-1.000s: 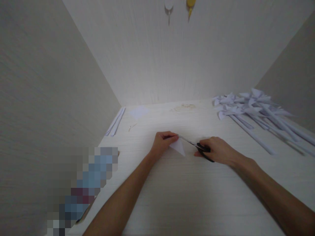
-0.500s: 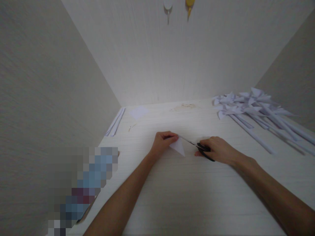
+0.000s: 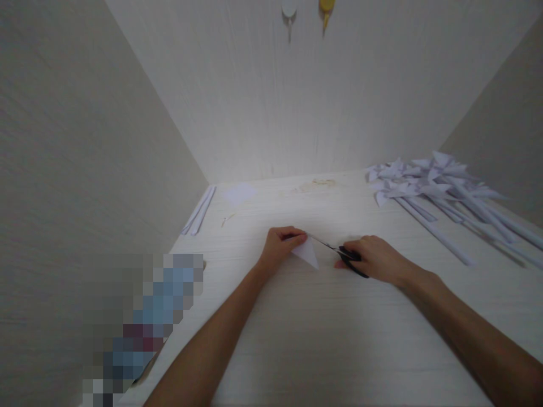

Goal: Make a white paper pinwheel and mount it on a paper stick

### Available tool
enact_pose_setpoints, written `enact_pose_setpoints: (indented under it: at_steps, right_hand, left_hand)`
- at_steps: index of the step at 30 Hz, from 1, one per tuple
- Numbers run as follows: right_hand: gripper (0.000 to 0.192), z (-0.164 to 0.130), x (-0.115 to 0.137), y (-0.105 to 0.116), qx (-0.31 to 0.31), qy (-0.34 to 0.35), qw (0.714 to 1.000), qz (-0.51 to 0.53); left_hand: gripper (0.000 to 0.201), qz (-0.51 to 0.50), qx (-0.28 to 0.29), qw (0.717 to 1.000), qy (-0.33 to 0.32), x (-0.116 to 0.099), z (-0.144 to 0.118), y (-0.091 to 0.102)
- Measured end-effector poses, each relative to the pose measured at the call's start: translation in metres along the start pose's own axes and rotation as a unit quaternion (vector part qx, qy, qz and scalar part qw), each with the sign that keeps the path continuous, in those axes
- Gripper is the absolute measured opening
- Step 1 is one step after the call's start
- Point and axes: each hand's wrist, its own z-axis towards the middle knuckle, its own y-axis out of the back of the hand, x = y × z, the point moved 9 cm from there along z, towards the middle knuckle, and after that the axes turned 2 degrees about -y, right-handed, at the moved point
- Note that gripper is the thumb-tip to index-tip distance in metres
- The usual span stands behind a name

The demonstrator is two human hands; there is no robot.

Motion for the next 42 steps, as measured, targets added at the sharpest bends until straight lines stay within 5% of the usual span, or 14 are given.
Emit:
enact_pose_setpoints:
  at_steps: [6, 10, 17, 24, 31, 35, 38, 42]
  right_hand:
    - [0.036, 0.0, -0.003, 0.001, -0.018, 0.001, 0.999, 0.032]
    - [0.038, 0.003, -0.014, -0.002, -0.042, -0.033, 0.983, 0.177]
    - [0.025, 0.021, 0.002, -0.015, -0.09, -0.069, 0.853, 0.51]
    - [0.012, 0.044, 0.02, -0.01, -0.182, -0.047, 0.78, 0.597]
    - [0.025, 0.042, 0.001, -0.016, -0.175, -0.062, 0.715, 0.674]
    - [0.031, 0.042, 0.004, -0.014, -0.164, -0.055, 0.735, 0.656]
    - [0.032, 0.042, 0.008, -0.011, -0.166, -0.044, 0.787, 0.592]
    - [0.028, 0.038, 0.006, -0.007, -0.2, -0.055, 0.853, 0.479]
  left_hand:
    - [0.01, -0.007, -0.008, 1.0, 0.004, 0.003, 0.0, 0.001]
    - [0.012, -0.008, -0.023, 1.0, 0.017, 0.005, 0.001, 0.003]
    - [0.022, -0.006, -0.039, 0.999, -0.002, 0.006, 0.003, 0.006]
    - [0.026, -0.025, -0.037, 0.999, -0.01, 0.005, 0.004, 0.007]
    - [0.038, -0.043, 0.047, 0.998, 0.001, 0.001, 0.002, -0.006]
    - [0.036, -0.059, 0.017, 0.998, 0.022, 0.014, 0.006, 0.0]
    - [0.037, -0.073, -0.035, 0.996, 0.026, 0.023, 0.008, 0.011]
    - [0.03, -0.125, -0.006, 0.991, 0.045, 0.027, 0.009, 0.005]
